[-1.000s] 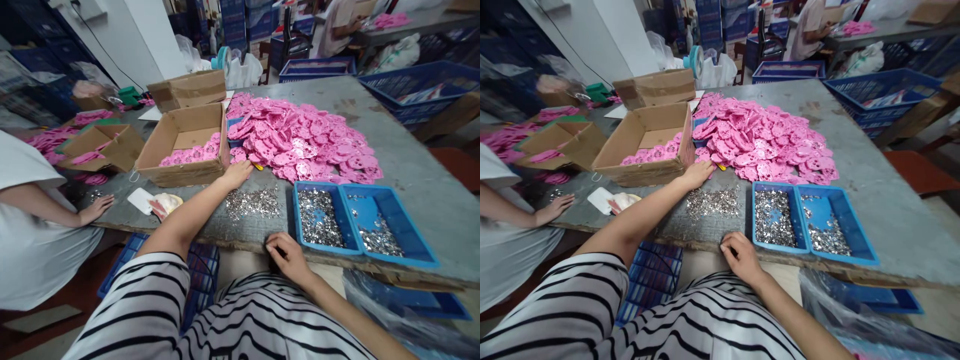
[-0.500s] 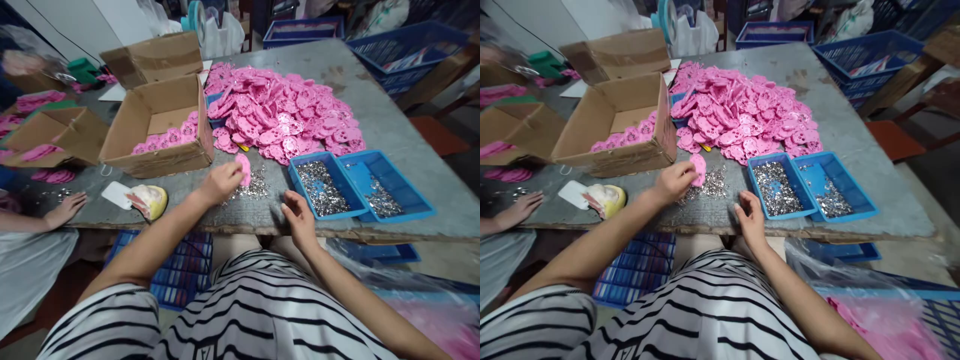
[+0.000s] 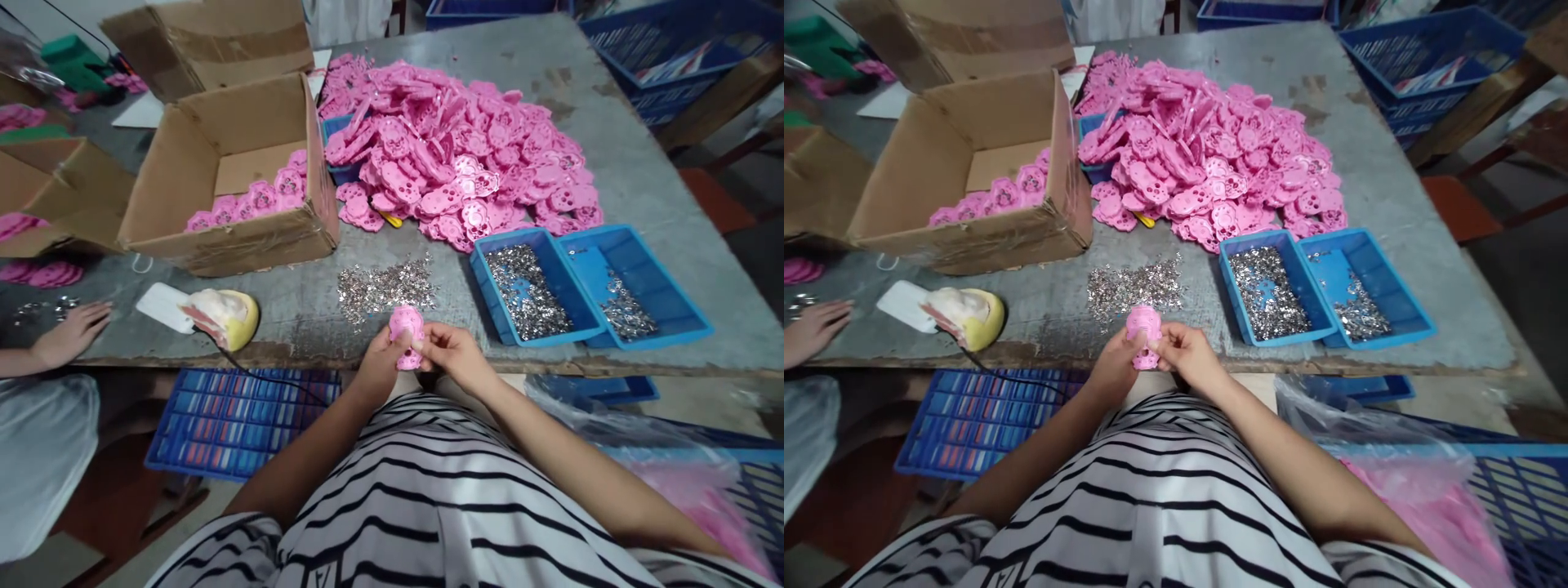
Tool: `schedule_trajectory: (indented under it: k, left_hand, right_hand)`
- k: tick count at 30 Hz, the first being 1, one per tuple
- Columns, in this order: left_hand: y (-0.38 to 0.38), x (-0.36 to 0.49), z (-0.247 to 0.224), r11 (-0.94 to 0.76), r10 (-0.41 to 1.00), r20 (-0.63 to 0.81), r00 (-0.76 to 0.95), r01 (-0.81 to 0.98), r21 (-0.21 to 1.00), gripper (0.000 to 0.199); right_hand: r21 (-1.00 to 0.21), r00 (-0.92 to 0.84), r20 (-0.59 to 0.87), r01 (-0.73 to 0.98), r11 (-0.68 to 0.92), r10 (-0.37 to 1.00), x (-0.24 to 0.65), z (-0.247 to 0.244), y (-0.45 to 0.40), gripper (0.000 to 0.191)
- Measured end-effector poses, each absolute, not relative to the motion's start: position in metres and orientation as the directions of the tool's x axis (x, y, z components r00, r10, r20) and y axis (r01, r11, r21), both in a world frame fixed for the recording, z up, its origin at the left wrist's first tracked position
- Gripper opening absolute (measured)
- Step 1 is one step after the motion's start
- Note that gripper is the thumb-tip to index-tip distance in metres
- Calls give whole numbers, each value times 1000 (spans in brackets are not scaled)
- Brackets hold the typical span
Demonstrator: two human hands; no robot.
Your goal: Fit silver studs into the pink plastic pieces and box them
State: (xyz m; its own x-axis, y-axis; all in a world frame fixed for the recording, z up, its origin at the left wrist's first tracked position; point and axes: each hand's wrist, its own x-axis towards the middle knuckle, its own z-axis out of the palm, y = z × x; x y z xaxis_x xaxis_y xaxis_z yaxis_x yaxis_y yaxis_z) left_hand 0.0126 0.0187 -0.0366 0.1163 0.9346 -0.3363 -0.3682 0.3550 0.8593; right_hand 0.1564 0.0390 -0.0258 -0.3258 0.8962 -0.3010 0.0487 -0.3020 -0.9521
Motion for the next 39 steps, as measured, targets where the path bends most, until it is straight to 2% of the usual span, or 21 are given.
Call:
schedule_trajectory:
  k: [2,4,6,8,11,14,17,20,22,24,26,29,33,39]
  left_hand:
    - [22,14,-34,416,899,-431,81,-471,778,48]
    - [25,11,-33,421,880,-474,34,-519,744,49]
    - [26,7,-32,440,868,-496,38,-522,730,48]
    - [26,3,-33,455,864,-500,53,-507,732,46]
    - [25,2,-34,459,864,-500,62,-507,730,46]
    - [25,3,-34,454,865,-499,56,-512,730,45]
    - [27,4,-32,469,858,-511,61,-499,728,42]
    - [28,2,-31,481,855,-514,72,-484,731,40]
    - [27,1,-31,477,858,-510,70,-478,737,38]
    - [27,1,-31,477,858,-508,70,-470,742,38]
    - [27,4,-31,459,868,-495,43,-452,765,37]
    - [30,14,-27,376,903,-427,-57,-377,846,34]
    - [37,28,-20,316,929,-355,-104,-275,908,32]
    - [38,35,-19,359,916,-395,-74,-291,887,32]
  right_hand:
    - [-963,-241,-210,216,-158,948,160,-33,52,35]
    - [-931,-5,-56,362,-51,998,168,-43,71,26]
    - [-903,188,57,429,-30,981,180,-54,90,19]
    - [-891,254,97,454,-30,962,191,-63,104,19]
    - [-827,232,154,562,-3,960,199,-71,113,16]
    - [-689,73,198,719,86,978,194,-70,115,13]
    - [-569,-45,171,811,136,984,187,-66,117,9]
    - [-521,-79,137,842,139,987,184,-63,118,8]
    - [-549,-81,129,824,139,988,185,-60,116,10]
    - [-645,-48,123,755,117,991,187,-54,110,11]
    - [-786,-40,58,614,70,998,187,-45,102,11]
    - [-933,-184,-119,356,-47,976,183,-29,87,17]
    - [-966,-340,-204,220,-134,918,175,-13,74,28]
    - [-969,-348,-225,181,-171,910,175,-10,72,28]
